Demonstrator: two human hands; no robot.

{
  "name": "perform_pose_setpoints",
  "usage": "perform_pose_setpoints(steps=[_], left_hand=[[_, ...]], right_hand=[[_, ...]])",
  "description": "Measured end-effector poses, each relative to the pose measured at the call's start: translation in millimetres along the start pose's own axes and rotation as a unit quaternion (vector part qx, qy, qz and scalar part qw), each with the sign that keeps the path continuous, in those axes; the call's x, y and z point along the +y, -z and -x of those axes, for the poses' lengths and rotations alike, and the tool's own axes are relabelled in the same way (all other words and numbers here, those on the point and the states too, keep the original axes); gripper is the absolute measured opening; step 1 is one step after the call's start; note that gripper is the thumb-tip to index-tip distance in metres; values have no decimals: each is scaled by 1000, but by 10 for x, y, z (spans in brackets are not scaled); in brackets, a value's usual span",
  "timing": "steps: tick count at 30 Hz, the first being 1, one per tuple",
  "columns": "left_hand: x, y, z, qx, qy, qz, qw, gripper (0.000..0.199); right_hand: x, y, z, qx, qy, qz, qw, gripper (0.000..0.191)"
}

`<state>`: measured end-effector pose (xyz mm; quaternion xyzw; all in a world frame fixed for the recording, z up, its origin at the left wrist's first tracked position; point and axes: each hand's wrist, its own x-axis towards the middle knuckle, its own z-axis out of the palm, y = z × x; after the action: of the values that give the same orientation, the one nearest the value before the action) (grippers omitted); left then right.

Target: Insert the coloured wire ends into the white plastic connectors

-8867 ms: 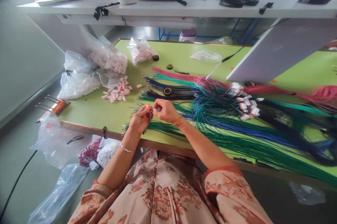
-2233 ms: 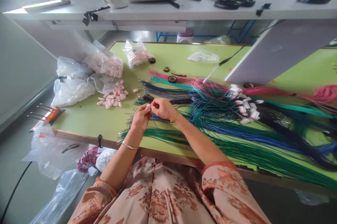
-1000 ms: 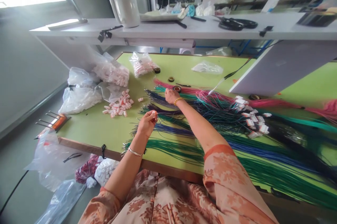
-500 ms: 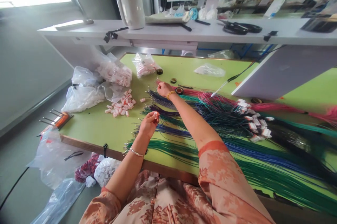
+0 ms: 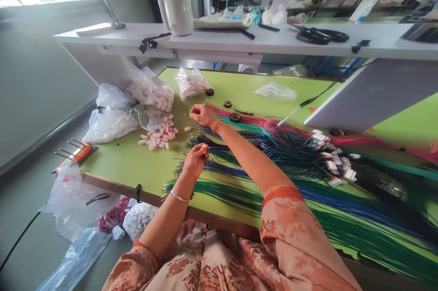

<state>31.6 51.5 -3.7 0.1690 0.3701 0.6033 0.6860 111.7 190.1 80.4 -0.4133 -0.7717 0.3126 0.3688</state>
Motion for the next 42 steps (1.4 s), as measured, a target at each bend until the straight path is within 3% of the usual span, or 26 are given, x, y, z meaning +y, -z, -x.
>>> perform_pose_setpoints(steps=[9, 14, 33, 42], left_hand=[[37, -43, 13, -23, 20, 35, 999, 23], [50, -61, 15, -17, 32, 31, 999, 21], [41, -41, -5, -7, 34, 13, 999, 26], [-75, -35, -6, 25, -58, -66, 996, 27]], right_hand=[[90, 134, 922, 25, -46, -62, 997, 19], [163, 126, 1236, 29, -72, -70, 995, 17], [287, -15, 1389, 50, -47, -5, 998, 16], [316, -91, 1425, 45, -51, -4, 998, 16]])
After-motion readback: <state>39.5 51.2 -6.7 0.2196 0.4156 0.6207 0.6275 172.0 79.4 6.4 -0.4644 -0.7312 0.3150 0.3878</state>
